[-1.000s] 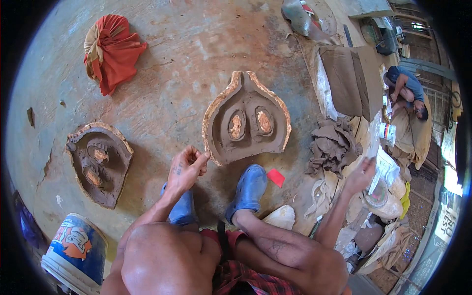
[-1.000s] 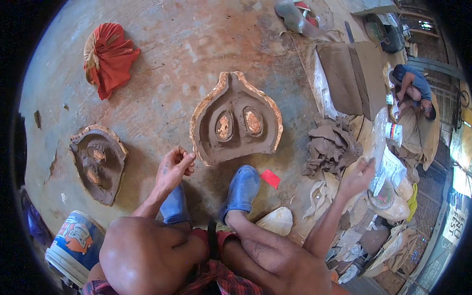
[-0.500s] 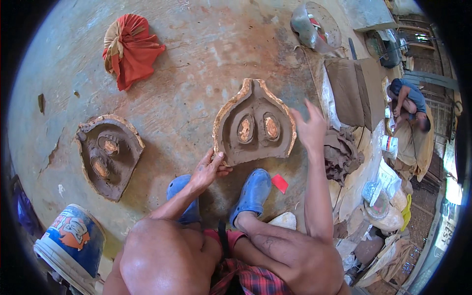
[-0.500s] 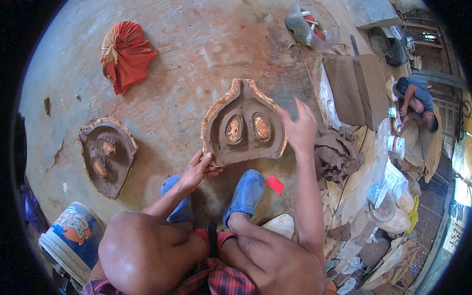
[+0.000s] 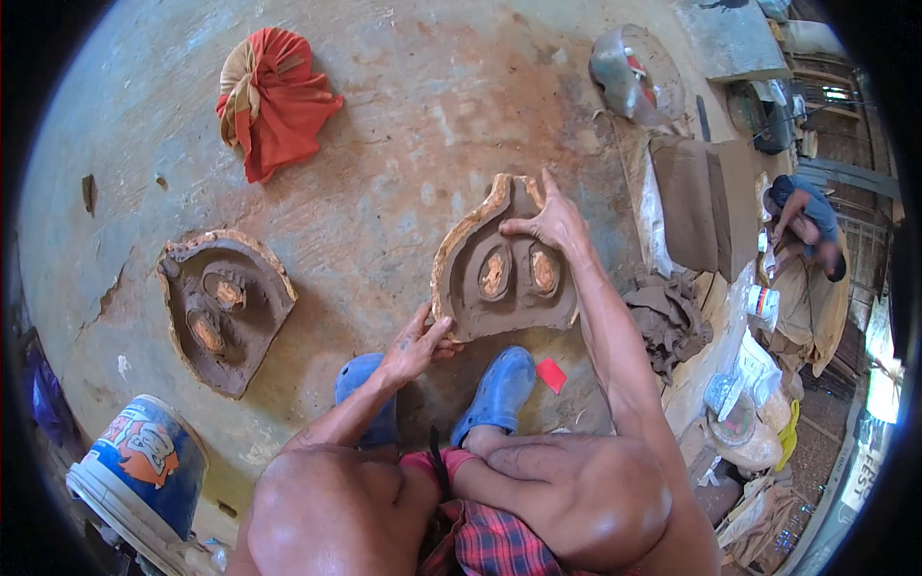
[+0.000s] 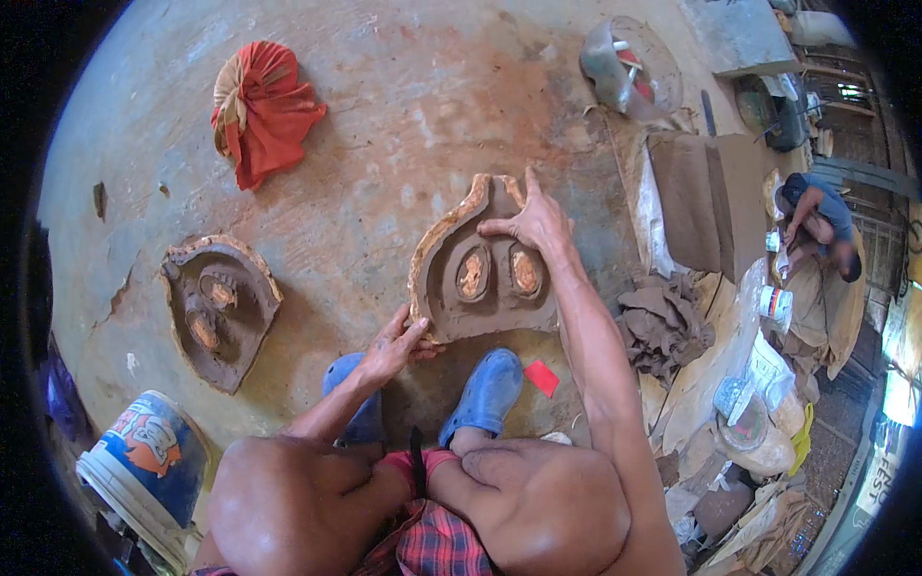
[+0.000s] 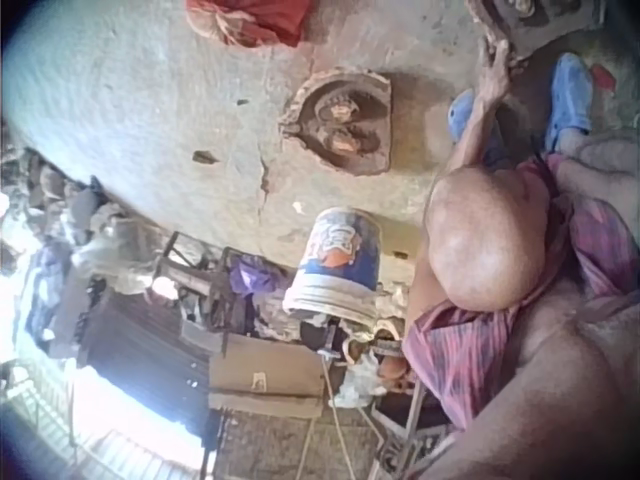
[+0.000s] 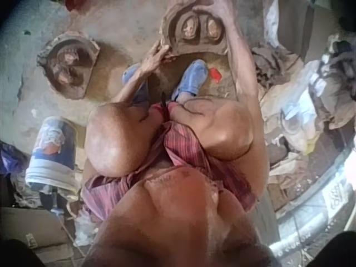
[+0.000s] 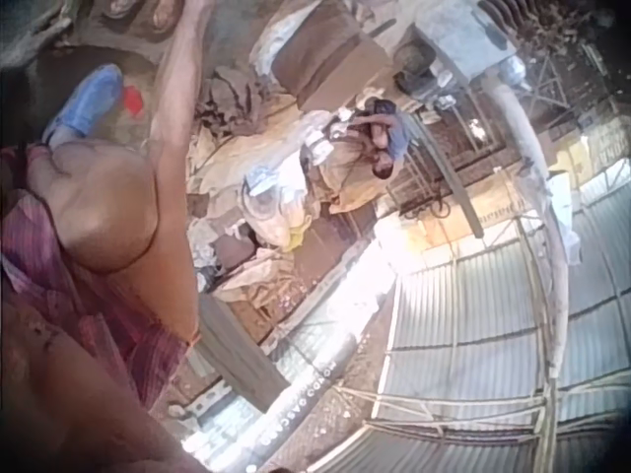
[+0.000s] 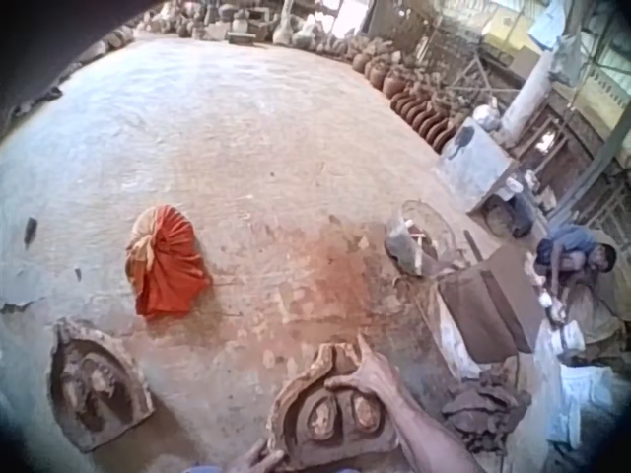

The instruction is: The person forms a clay mask by hand, using a red scraper to smooth the outer edges and rolling small pieces of clay between their palms to create detailed features for the interior.

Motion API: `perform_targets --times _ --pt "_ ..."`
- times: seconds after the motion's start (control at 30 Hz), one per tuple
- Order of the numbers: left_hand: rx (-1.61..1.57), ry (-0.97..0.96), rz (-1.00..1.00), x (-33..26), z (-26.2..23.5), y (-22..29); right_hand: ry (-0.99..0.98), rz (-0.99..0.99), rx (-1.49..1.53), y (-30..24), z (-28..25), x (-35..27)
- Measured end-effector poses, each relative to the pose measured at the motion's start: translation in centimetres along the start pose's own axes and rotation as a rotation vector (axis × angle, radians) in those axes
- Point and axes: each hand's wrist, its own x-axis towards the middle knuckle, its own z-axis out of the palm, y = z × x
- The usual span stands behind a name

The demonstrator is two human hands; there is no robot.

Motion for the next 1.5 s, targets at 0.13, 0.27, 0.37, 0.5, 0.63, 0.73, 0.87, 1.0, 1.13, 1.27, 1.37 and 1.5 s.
perform_targets --times 0.13,0.27,0.37,0.5,0.63,0.73,0.87,1.0,1.13,1.27,1.37,1.5 --pt "0.046 0.012 0.021 1.1 0.1 -0.1 -0.029 -0.063 0.09 1.7 -1.4 1.3" --pt "0.066 -0.033 0.012 0.9 -0.1 -0.2 -0.075 -0.021 0.162 2.2 -1.4 0.5" --pt "0.028 -0.013 0.01 0.3 0.1 0.4 -0.044 -0.031 0.09 1.3 -1.2 0.9" --pt "0.046 -0.04 0.032 1.3 -0.6 0.0 -0.088 -0.059 0.074 2.0 -1.6 1.7" --pt "0.033 -0.062 0.04 1.2 -0.5 -0.2 -0.149 -0.069 0.026 1.5 -1.5 1.0" --pt "0.032 -0.016 0.017 0.5 -0.6 0.4 -0.166 -0.087 -0.09 0.3 -1.2 1.0" --pt "0.029 -0.017 0.01 1.4 -0.2 -0.6 -0.111 -0.139 0.063 2.4 -2.5 1.9" --pt "0.048 -0.047 0.062 0.7 -0.6 0.6 -0.098 -0.216 -0.088 1.3 -0.8 2.4" --pt "0.038 -0.049 0.027 1.8 -0.4 0.6 -0.088 -0.054 0.063 0.6 -3.0 1.7" --pt "0.023 -0.04 0.038 0.7 -0.5 0.3 -0.048 -0.098 0.007 0.6 -0.8 0.0" --pt "0.047 -0.042 0.031 1.0 -0.8 -0.2 -0.09 0.016 0.1 -0.1 -2.6 0.0" --pt "0.073 -0.052 0.059 1.1 0.0 0.4 0.073 -0.081 0.131 3.3 -1.1 0.3"
